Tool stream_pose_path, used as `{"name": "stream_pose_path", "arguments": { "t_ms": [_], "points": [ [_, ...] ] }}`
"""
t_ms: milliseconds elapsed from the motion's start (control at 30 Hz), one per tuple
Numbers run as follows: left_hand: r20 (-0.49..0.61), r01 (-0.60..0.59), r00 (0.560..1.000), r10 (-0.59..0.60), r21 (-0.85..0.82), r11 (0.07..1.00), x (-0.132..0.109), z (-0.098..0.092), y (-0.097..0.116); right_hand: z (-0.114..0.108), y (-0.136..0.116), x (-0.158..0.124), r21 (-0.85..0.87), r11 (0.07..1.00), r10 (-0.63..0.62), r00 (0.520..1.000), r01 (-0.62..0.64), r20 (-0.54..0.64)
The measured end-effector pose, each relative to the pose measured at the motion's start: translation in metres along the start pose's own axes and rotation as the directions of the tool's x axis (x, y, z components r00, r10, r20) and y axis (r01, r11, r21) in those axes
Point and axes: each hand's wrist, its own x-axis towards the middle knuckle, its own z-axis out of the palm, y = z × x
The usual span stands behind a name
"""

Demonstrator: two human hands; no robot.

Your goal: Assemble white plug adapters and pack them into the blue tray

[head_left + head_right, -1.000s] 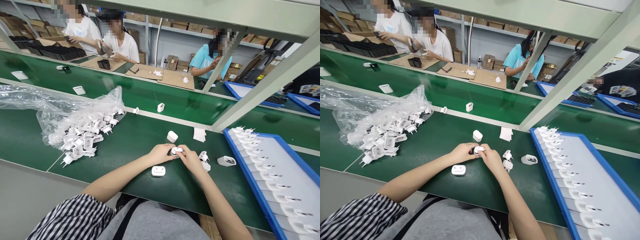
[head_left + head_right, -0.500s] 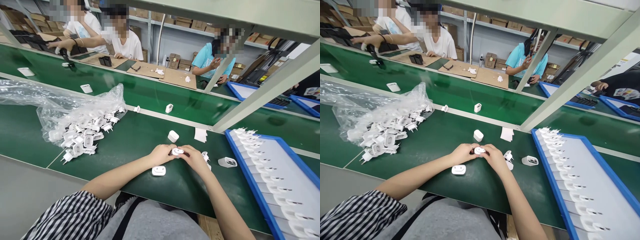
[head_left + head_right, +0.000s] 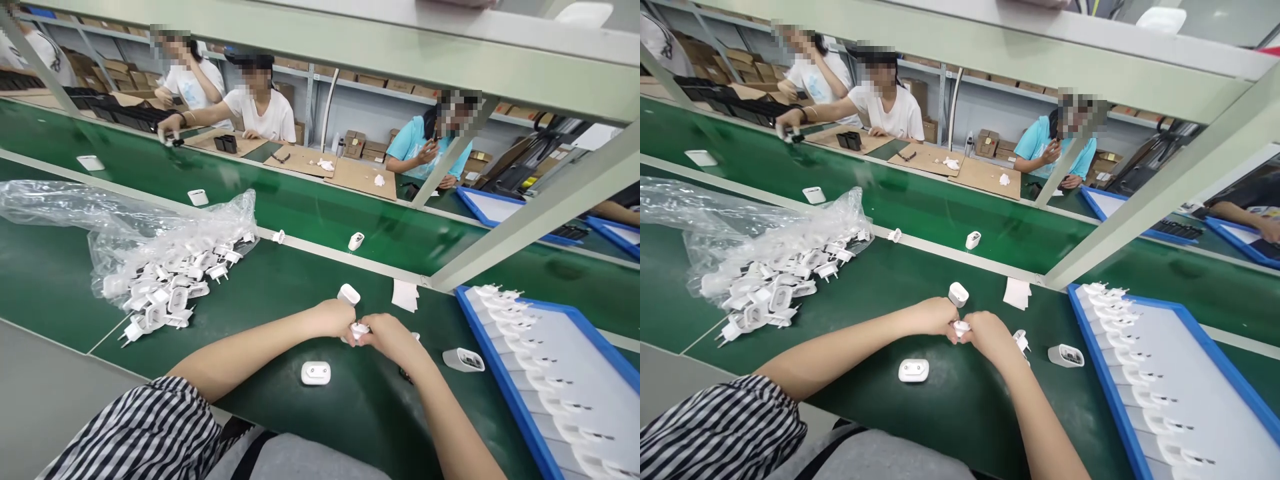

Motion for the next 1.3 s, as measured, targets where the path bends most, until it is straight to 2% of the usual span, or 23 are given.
{"name": "stream_pose_path", "arguments": {
  "t_ms": [133,200,233,300,367,400,433,467,500,533,600,633,667,733,800,867,967,1067,1133,1233,1300],
  "points": [
    [-0.01,0.013,1.0,-0.013,0.047,0.999,0.001,0.0,0.001,0.005,-0.005,-0.002,-0.014,0.998,0.058,0.998,-0.059,-0.009],
    [-0.013,0.017,1.0,-0.017,0.019,1.0,0.0,0.005,0.0,0.003,-0.003,-0.004,-0.005,0.999,0.033,0.999,-0.033,-0.016],
    [-0.03,0.012,0.999,-0.013,-0.01,1.0,-0.001,0.008,-0.001,0.0,0.0,-0.004,0.012,1.0,-0.002,1.0,0.001,0.02],
    [-0.094,-0.001,0.996,-0.005,-0.072,0.997,-0.005,0.018,-0.008,-0.015,0.011,0.003,0.066,0.996,-0.077,0.981,0.066,0.177],
    [-0.165,-0.013,0.986,-0.007,-0.118,0.993,-0.011,0.025,-0.019,-0.036,0.028,0.021,0.094,0.994,-0.082,0.958,0.058,0.273],
    [-0.193,0.002,0.981,-0.028,-0.134,0.991,-0.016,0.027,-0.028,-0.046,0.037,0.034,0.073,0.997,-0.037,0.979,0.023,0.202],
    [-0.226,0.056,0.97,-0.089,-0.151,0.987,-0.021,0.027,-0.038,-0.056,0.047,0.05,0.026,0.999,0.031,0.998,-0.032,0.051],
    [-0.268,0.145,0.945,-0.188,-0.17,0.975,-0.028,0.026,-0.051,-0.064,0.056,0.068,-0.033,0.994,0.102,0.987,-0.107,-0.126],
    [-0.317,0.259,0.896,-0.31,-0.195,0.946,-0.036,0.023,-0.066,-0.069,0.064,0.086,-0.086,0.979,0.159,0.952,-0.187,-0.26],
    [-0.365,0.38,0.822,-0.437,-0.222,0.898,-0.045,0.019,-0.082,-0.072,0.071,0.103,-0.11,0.966,0.188,0.927,-0.234,-0.325],
    [-0.434,0.57,0.64,-0.634,-0.284,0.771,-0.065,0.012,-0.119,-0.072,0.085,0.13,-0.137,0.955,0.198,0.912,-0.261,-0.36],
    [-0.458,0.614,0.573,-0.68,-0.31,0.726,-0.074,0.008,-0.137,-0.071,0.092,0.139,-0.141,0.958,0.186,0.918,-0.248,-0.35],
    [-0.477,0.631,0.529,-0.701,-0.331,0.702,-0.081,0.006,-0.153,-0.07,0.098,0.145,-0.145,0.962,0.172,0.924,-0.233,-0.342],
    [-0.513,0.618,0.494,-0.702,-0.362,0.698,-0.088,0.002,-0.178,-0.069,0.11,0.147,-0.145,0.968,0.151,0.932,-0.207,-0.329],
    [-0.547,0.564,0.509,-0.665,-0.371,0.738,-0.08,-0.003,-0.193,-0.069,0.119,0.141,-0.131,0.972,0.145,0.936,-0.195,-0.322],
    [-0.581,0.498,0.536,-0.612,-0.368,0.785,-0.061,-0.01,-0.198,-0.067,0.125,0.131,-0.107,0.975,0.154,0.935,-0.197,-0.318],
    [-0.609,0.408,0.572,-0.55,-0.371,0.834,-0.022,-0.023,-0.197,-0.06,0.125,0.119,-0.058,0.972,0.197,0.929,-0.226,-0.314],
    [-0.606,0.333,0.594,-0.529,-0.414,0.847,0.007,-0.03,-0.19,-0.051,0.117,0.121,-0.013,0.96,0.258,0.902,-0.279,-0.345],
    [-0.603,0.28,0.592,-0.535,-0.469,0.838,0.017,-0.031,-0.182,-0.049,0.111,0.129,0.005,0.95,0.291,0.88,-0.312,-0.375],
    [-0.587,0.17,0.588,-0.557,-0.583,0.794,0.017,-0.025,-0.167,-0.054,0.105,0.14,0.004,0.939,0.319,0.87,-0.343,-0.375],
    [-0.554,0.071,0.62,-0.555,-0.666,0.743,0.013,-0.019,-0.154,-0.059,0.103,0.141,-0.006,0.939,0.318,0.878,-0.343,-0.357]
  ]
}}
